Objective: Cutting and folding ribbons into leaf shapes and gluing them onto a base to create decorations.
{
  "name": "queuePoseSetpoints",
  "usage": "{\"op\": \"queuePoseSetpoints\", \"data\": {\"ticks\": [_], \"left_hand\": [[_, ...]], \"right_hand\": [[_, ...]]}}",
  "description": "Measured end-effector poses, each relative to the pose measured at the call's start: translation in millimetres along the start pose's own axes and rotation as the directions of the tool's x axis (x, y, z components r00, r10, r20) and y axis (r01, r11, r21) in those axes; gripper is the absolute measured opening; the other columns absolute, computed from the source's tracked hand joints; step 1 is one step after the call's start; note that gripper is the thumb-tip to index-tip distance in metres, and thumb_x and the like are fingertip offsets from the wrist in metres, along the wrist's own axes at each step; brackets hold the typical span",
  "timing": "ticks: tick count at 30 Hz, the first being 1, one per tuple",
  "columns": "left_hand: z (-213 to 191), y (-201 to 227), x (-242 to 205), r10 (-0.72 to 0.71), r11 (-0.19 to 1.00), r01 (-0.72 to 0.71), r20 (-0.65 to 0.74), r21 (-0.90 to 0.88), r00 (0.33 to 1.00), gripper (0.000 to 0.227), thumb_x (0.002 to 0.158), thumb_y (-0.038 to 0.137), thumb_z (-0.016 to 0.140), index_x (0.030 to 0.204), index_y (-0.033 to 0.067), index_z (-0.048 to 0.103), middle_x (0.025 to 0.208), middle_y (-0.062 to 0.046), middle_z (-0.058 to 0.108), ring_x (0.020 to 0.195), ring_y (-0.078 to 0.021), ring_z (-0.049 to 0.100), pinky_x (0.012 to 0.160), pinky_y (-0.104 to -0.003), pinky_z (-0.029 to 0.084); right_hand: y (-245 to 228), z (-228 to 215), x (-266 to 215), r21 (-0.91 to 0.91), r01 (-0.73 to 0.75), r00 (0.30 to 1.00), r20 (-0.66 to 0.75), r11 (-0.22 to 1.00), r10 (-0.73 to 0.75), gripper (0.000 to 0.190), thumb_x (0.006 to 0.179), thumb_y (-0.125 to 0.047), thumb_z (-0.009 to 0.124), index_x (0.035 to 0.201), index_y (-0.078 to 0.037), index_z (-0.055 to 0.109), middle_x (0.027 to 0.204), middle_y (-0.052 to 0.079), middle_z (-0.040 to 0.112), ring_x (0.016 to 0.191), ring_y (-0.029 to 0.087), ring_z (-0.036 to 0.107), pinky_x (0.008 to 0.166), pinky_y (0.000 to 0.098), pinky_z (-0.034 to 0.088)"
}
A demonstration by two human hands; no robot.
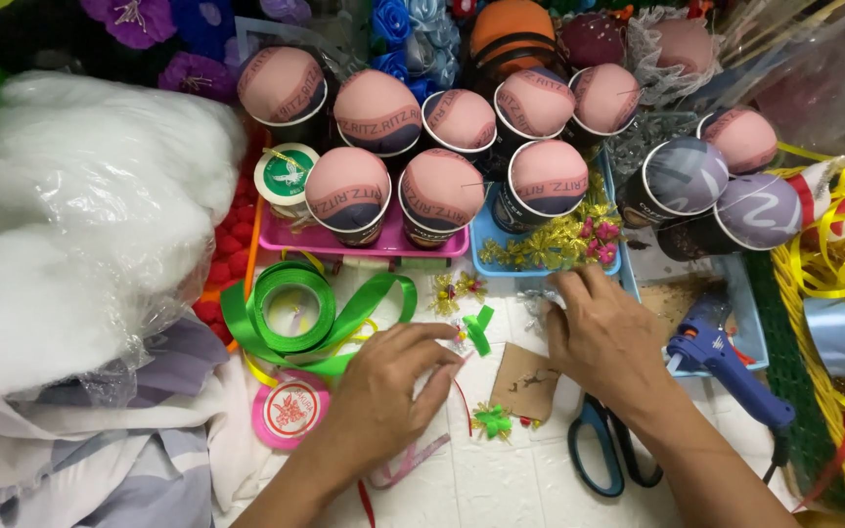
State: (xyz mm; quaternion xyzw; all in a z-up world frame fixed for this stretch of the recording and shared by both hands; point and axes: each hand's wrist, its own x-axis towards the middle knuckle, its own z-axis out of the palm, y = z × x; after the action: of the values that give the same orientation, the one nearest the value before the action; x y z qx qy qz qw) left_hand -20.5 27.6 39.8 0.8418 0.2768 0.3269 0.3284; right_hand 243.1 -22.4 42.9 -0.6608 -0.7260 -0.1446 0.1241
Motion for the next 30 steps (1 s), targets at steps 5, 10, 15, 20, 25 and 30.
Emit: {"op": "queuePoseSetpoints", "data": {"ticks": [5,10,15,20,25,30], "left_hand": [[-5.0,-10.0,-1.0,-0.080,0.997,0.080,-0.019,-0.013,0.997,0.016,0.096,0.019,0.063,0.094,0.0074,0.073,0.116,-0.012,0.075,0.102,-0.0271,0.073,0.088,-0.042,0.054],[5.8,-32.1,-8.7,-0.083,0.988,0.083,-0.002,0.128,0.997,0.015,0.093,0.017,0.062,0.095,0.0088,0.074,0.121,-0.016,0.072,0.118,-0.0335,0.065,0.100,-0.047,0.049],[6.4,-40.6,-12.5,-0.179,0.942,0.173,-0.003,0.287,0.984,0.017,0.095,0.019,0.062,0.102,0.0081,0.073,0.131,-0.017,0.068,0.130,-0.0399,0.058,0.105,-0.053,0.045],[2.0,-27.5,-4.7,-0.134,0.956,0.136,-0.024,0.261,0.991,0.015,0.095,0.017,0.061,0.098,0.0069,0.072,0.127,-0.013,0.069,0.122,-0.0341,0.061,0.098,-0.050,0.048],[9.3,-33.1,-6.4,-0.064,0.968,0.075,-0.056,0.238,0.996,0.012,0.092,0.017,0.063,0.094,0.0088,0.071,0.120,-0.012,0.071,0.112,-0.0311,0.064,0.093,-0.046,0.050],[10.5,-33.9,-6.2,-0.078,0.977,0.088,-0.057,0.197,0.995,0.014,0.093,0.017,0.062,0.093,0.0066,0.072,0.120,-0.014,0.071,0.113,-0.0322,0.065,0.094,-0.046,0.051]], "right_hand": [[-17.0,-16.0,5.5,0.156,0.051,0.996,0.060,0.986,-0.061,0.021,0.093,-0.017,0.064,0.110,-0.007,0.067,0.107,0.013,0.066,0.095,0.032,0.064,0.076,0.0428,0.051],[-39.1,-0.8,9.4,0.284,0.131,0.974,0.139,0.950,-0.176,0.038,0.080,-0.017,0.062,0.117,-0.010,0.065,0.111,0.015,0.063,0.088,0.036,0.058,0.073,0.0498,0.046],[-42.4,14.5,13.4,0.219,0.113,0.934,0.310,0.969,-0.179,0.018,0.089,-0.024,0.061,0.101,-0.010,0.057,0.097,0.012,0.057,0.087,0.033,0.053,0.075,0.0475,0.043],[-38.8,21.4,12.2,0.308,0.053,0.919,0.358,0.950,-0.168,0.006,0.089,-0.015,0.058,0.090,-0.011,0.055,0.085,0.009,0.054,0.077,0.030,0.050,0.071,0.0448,0.040],[-28.8,17.8,8.0,0.299,0.007,0.928,0.353,0.954,-0.117,0.011,0.095,-0.020,0.055,0.089,-0.011,0.056,0.085,0.008,0.057,0.079,0.030,0.052,0.074,0.0457,0.040],[7.5,-8.7,1.3,0.317,-0.220,0.937,0.331,0.922,0.110,0.012,0.093,-0.024,0.062,0.096,-0.012,0.062,0.093,0.007,0.061,0.089,0.028,0.057,0.077,0.0446,0.046]]}}
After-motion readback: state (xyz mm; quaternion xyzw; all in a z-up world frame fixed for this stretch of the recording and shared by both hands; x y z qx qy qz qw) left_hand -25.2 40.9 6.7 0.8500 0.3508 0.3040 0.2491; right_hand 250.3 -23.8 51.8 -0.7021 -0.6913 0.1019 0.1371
